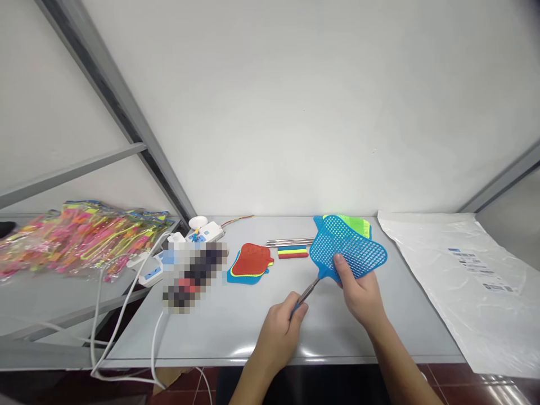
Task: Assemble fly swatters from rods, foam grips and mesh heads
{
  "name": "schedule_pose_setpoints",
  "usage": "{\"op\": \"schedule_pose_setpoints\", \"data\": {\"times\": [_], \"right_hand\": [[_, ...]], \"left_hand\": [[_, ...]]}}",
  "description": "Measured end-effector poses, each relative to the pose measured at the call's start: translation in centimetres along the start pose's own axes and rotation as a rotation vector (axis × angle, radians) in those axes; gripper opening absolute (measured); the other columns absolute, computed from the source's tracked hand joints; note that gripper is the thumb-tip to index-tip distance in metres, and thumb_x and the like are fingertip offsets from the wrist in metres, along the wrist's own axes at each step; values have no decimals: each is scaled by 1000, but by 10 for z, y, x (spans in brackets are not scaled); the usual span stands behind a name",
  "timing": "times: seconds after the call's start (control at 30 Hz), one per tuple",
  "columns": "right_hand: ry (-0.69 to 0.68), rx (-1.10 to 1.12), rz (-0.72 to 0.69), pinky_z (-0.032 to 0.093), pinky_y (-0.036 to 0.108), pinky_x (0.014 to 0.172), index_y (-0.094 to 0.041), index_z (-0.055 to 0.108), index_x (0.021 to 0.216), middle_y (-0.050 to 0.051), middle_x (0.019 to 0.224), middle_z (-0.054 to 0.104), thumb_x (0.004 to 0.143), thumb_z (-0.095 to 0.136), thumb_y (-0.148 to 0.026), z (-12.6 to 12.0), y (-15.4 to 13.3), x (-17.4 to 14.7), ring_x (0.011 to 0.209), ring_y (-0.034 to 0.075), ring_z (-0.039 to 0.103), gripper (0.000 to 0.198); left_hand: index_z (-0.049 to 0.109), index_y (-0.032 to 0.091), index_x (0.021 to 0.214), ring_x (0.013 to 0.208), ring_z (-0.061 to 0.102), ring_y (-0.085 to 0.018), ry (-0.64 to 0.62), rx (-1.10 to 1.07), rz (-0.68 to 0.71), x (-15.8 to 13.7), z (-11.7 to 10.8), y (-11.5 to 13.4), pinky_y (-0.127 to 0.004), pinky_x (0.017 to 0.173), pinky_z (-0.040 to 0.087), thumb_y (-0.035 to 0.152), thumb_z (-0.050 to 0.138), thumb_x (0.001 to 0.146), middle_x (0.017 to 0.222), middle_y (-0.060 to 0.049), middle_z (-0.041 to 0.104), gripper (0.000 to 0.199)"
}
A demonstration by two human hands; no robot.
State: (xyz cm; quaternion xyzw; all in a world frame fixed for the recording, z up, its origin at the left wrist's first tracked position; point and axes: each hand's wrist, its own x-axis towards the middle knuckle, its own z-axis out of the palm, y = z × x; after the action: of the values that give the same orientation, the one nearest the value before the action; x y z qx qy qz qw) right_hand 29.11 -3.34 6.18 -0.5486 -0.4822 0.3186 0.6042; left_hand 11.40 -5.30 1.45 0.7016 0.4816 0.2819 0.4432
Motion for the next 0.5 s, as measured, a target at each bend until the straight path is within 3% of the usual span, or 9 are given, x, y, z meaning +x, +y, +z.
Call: {"op": "schedule_pose_setpoints", "data": {"times": [0.1, 0.3, 0.5], "right_hand": [[-37, -2, 7, 54, 32, 66, -21, 65, 103, 7, 96, 67, 85, 62, -48, -2, -6, 0, 85, 23, 64, 33], [-148, 12, 51, 49, 27, 55, -21, 64, 87, 2, 75, 62, 83, 62, -50, 1, -18, 5, 70, 19, 59, 29], [-128, 117, 69, 43, 22, 46, -20, 60, 82, -1, 69, 55, 83, 62, -51, 9, -24, 4, 55, 12, 48, 31]], "left_hand": [[40, 23, 77, 63, 39, -15, -26, -15, -31, -5, -5, 11, -25, 60, 25, 44, 33, 99, 64, 5, 39, 31], [42, 23, 77, 66, 39, -16, -86, -107, -76, -18, -19, 35, -24, 61, 28, 50, 34, 97, 67, 4, 41, 35], [46, 25, 76, 55, 37, -19, 173, 69, -53, -17, -14, 34, -29, 56, 17, 42, 43, 95, 58, 1, 44, 26]]}}
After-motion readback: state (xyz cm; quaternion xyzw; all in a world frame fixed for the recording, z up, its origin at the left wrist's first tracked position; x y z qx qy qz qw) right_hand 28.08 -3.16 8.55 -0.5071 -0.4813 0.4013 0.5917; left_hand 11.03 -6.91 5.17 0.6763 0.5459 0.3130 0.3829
